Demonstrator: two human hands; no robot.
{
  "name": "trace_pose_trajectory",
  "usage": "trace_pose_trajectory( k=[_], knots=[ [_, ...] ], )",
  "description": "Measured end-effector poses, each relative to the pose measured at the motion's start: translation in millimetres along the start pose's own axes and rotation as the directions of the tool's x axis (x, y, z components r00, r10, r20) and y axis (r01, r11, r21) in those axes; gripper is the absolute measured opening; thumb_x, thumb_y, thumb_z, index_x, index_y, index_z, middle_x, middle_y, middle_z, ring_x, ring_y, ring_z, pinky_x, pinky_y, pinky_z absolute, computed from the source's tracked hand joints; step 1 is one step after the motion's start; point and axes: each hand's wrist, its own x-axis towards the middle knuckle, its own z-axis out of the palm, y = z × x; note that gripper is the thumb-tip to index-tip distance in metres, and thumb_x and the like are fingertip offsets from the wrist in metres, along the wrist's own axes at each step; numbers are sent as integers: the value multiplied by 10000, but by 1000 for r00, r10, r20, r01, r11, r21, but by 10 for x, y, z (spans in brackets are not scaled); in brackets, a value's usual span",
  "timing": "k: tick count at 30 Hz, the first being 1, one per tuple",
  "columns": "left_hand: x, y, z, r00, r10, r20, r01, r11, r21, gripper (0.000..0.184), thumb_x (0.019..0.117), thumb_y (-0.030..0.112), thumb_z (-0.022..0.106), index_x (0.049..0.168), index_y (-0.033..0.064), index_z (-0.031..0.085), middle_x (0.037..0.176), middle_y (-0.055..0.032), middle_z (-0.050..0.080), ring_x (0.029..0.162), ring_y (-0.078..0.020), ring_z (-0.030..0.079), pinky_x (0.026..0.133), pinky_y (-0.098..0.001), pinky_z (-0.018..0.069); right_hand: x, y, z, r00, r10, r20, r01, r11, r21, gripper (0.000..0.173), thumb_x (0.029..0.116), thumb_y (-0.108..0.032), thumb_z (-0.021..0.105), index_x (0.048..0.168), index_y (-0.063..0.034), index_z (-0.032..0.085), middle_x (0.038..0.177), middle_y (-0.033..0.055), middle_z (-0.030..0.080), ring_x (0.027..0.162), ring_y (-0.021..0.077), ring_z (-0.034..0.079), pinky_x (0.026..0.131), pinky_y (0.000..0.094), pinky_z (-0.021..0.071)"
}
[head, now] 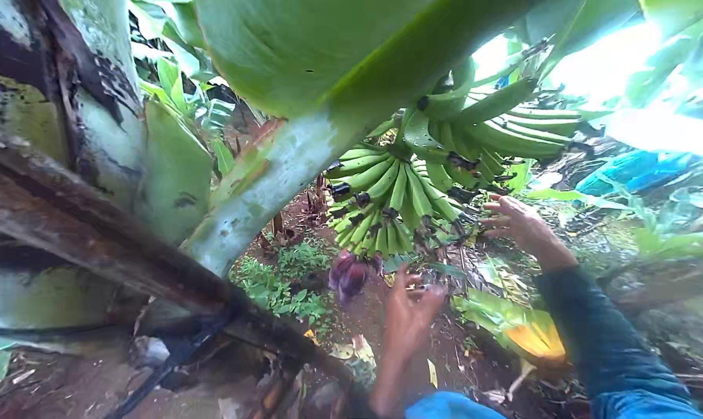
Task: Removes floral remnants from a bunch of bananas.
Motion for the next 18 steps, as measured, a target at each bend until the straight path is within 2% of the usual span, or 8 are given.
trace_pose_trajectory(
  k=[2,3,8,10,12,14,16,18],
  knots=[
    [289,165,270,990,-90,105,116,954,-275,947,939,356,724,1622,52,144,1430,-204,548,1088,-267,684,862,-430,614,-137,-213,-5,993,-80,83,83,996,-23,567,1052,-475,416,1537,-181,423,1413,111,615,1096,321,705,836,505,616],
    [472,229,391,986,-130,103,160,906,-392,918,953,317,723,1615,68,138,1439,-211,537,1099,-295,683,855,-452,619,-196,-310,19,985,-113,128,121,991,-55,604,1011,-471,484,1542,-192,422,1444,97,592,1143,315,686,861,509,611],
    [986,298,624,969,-243,38,187,627,-756,416,1055,159,469,1443,16,424,1285,-229,586,1063,-375,657,833,-545,584,-411,-587,187,949,-121,292,232,894,-384,926,803,-438,778,1600,-239,351,1604,73,425,1335,259,567,1012,477,549],
    [953,252,573,965,-261,-7,157,603,-782,399,1076,180,368,1444,29,407,1274,-226,585,1034,-381,660,803,-546,578,-437,-640,244,928,-154,339,312,819,-481,977,790,-460,791,1614,-220,324,1626,97,381,1391,250,513,1031,478,540],
    [937,193,539,947,-312,-79,157,662,-733,410,1070,162,424,1464,54,385,1270,-211,566,996,-349,649,758,-507,577,-462,-751,343,906,-189,379,391,719,-575,1024,770,-505,797,1607,-158,321,1651,133,322,1471,270,401,1126,507,442],
    [960,174,503,942,-331,-60,218,735,-642,481,1064,175,500,1509,66,355,1323,-213,562,1020,-332,654,773,-486,584,-474,-883,538,921,-161,354,374,612,-697,1072,741,-558,821,1595,-124,340,1642,166,328,1461,341,403,1153,568,393],
    [1028,217,484,951,-306,41,265,742,-616,403,1071,178,511,1434,12,454,1276,-209,594,1013,-314,668,812,-478,600,-436,-984,815,956,-81,281,282,507,-814,992,753,-442,840,1560,-84,386,1524,249,454,1364,445,481,1067,663,431],
    [1125,252,506,946,-297,127,312,738,-598,274,1072,148,509,1280,-24,558,1089,-160,647,891,-250,671,778,-420,604,-304,-964,1035,974,-10,224,211,384,-899,806,826,-270,781,1521,-71,425,1419,278,535,1307,500,508,985,731,428]
  ],
)
